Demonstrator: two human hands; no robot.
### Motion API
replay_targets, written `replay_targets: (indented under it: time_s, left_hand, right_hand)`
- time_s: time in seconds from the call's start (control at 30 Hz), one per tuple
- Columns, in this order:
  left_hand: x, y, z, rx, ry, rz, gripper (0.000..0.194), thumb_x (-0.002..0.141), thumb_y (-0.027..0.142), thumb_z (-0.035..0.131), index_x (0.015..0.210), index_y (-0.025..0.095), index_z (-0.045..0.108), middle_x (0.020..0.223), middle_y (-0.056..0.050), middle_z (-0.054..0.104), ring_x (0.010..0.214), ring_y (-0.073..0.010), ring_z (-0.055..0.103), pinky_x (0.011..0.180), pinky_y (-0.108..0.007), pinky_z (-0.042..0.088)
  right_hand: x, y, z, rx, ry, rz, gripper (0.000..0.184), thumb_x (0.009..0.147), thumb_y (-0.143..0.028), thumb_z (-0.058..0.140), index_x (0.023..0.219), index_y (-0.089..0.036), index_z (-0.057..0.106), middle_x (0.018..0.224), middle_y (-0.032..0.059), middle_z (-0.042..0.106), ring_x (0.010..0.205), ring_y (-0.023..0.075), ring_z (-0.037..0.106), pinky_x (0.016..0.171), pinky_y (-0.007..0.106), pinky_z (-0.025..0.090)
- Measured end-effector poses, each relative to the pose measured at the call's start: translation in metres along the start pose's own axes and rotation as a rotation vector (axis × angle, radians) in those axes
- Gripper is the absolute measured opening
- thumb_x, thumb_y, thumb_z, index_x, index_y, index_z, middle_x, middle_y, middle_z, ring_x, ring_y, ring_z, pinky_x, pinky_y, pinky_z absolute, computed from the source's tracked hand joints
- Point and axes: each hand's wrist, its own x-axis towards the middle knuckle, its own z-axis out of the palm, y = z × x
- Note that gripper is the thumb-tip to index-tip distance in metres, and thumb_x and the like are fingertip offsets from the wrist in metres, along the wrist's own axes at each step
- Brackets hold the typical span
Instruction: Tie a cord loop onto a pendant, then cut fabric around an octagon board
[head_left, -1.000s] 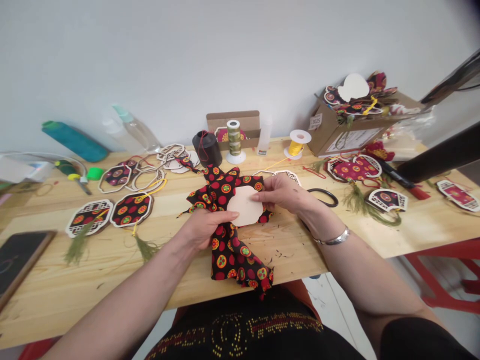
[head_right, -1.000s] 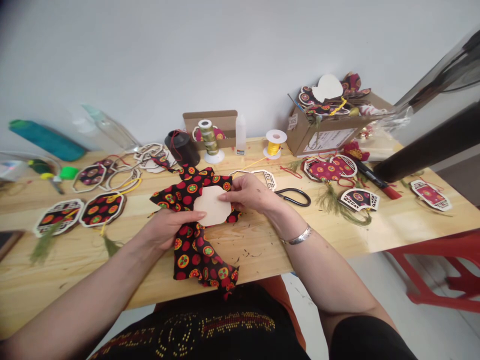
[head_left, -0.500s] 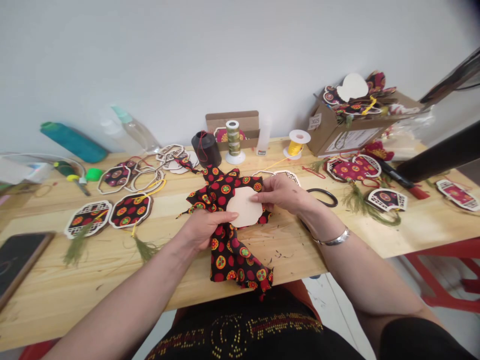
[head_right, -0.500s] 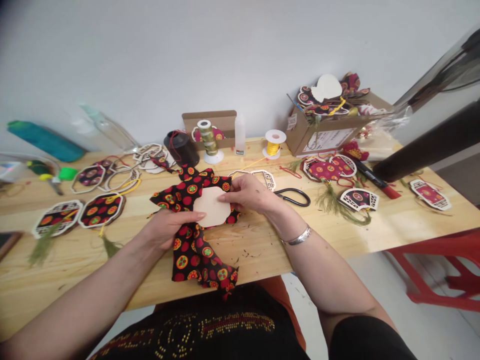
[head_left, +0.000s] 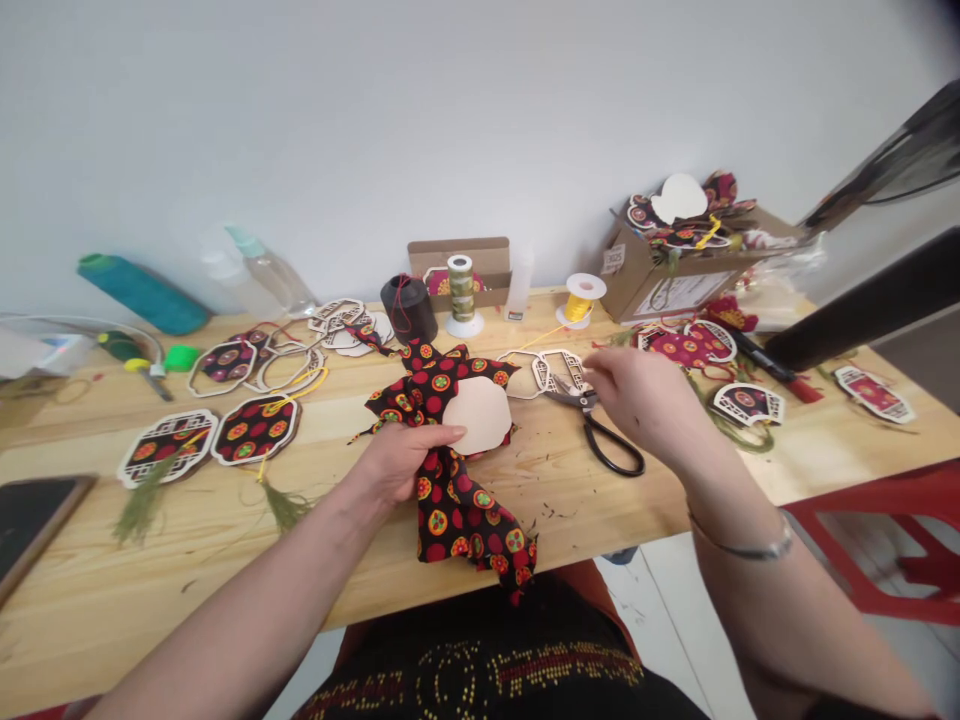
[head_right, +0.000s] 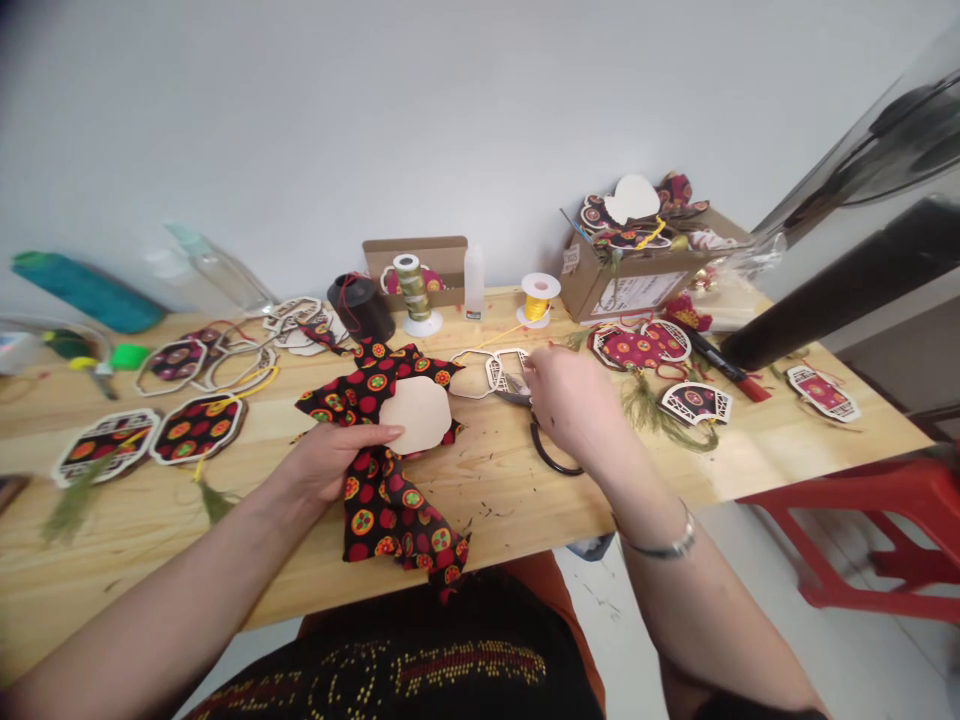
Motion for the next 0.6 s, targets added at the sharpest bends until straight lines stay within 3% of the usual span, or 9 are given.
replay_targets:
  time_s: [0.07, 0.17, 0.33, 0.5, 0.6]
  left_hand:
    - [-0.001, 0.0, 0.0, 0.011, 0.016, 0.009, 0.02, 0.063, -0.007, 0.064, 0.078, 0.003, 0.073, 0.07, -0.015, 0.076, 0.055, -0.0259, 0.071, 0.053, -0.035, 0.062]
    - [-0.001, 0.0, 0.0, 0.032, 0.028, -0.001, 0.017, 0.063, -0.005, 0.065, 0.076, 0.003, 0.073, 0.069, -0.015, 0.075, 0.052, -0.0248, 0.07, 0.052, -0.034, 0.061]
    - [0.003, -0.001, -0.003, -0.003, 0.032, 0.023, 0.018, 0.063, -0.007, 0.065, 0.074, 0.005, 0.073, 0.072, -0.012, 0.076, 0.057, -0.0235, 0.072, 0.055, -0.032, 0.062]
    - [0.003, 0.002, -0.002, -0.01, 0.06, 0.015, 0.021, 0.063, -0.009, 0.063, 0.076, 0.004, 0.072, 0.069, -0.012, 0.076, 0.052, -0.0235, 0.07, 0.05, -0.032, 0.062]
    - [0.002, 0.006, -0.001, -0.025, 0.057, -0.006, 0.02, 0.066, -0.008, 0.059, 0.078, 0.002, 0.071, 0.067, -0.013, 0.075, 0.051, -0.0243, 0.07, 0.05, -0.032, 0.062]
  right_hand:
    - [-0.022, 0.013, 0.003, -0.131, -0.061, -0.017, 0.02, 0.087, -0.022, 0.048, 0.083, -0.013, 0.065, 0.082, 0.0144, 0.067, 0.077, 0.026, 0.063, 0.067, 0.034, 0.043]
    - [-0.046, 0.031, 0.02, -0.159, -0.076, -0.1, 0.023, 0.085, -0.022, 0.049, 0.098, -0.008, 0.062, 0.097, 0.0192, 0.066, 0.093, 0.0313, 0.061, 0.079, 0.039, 0.047]
    - [-0.052, 0.044, 0.039, -0.154, -0.041, -0.141, 0.032, 0.083, -0.019, 0.046, 0.109, -0.004, 0.058, 0.104, 0.023, 0.062, 0.101, 0.0332, 0.057, 0.089, 0.044, 0.045]
    - [-0.053, 0.048, 0.025, -0.154, -0.077, -0.162, 0.029, 0.075, -0.023, 0.051, 0.099, -0.009, 0.059, 0.099, 0.018, 0.059, 0.094, 0.0307, 0.055, 0.084, 0.042, 0.046]
    - [-0.06, 0.045, 0.01, -0.036, -0.102, -0.095, 0.033, 0.073, -0.026, 0.052, 0.102, -0.011, 0.058, 0.099, 0.015, 0.056, 0.086, 0.0268, 0.054, 0.078, 0.04, 0.045]
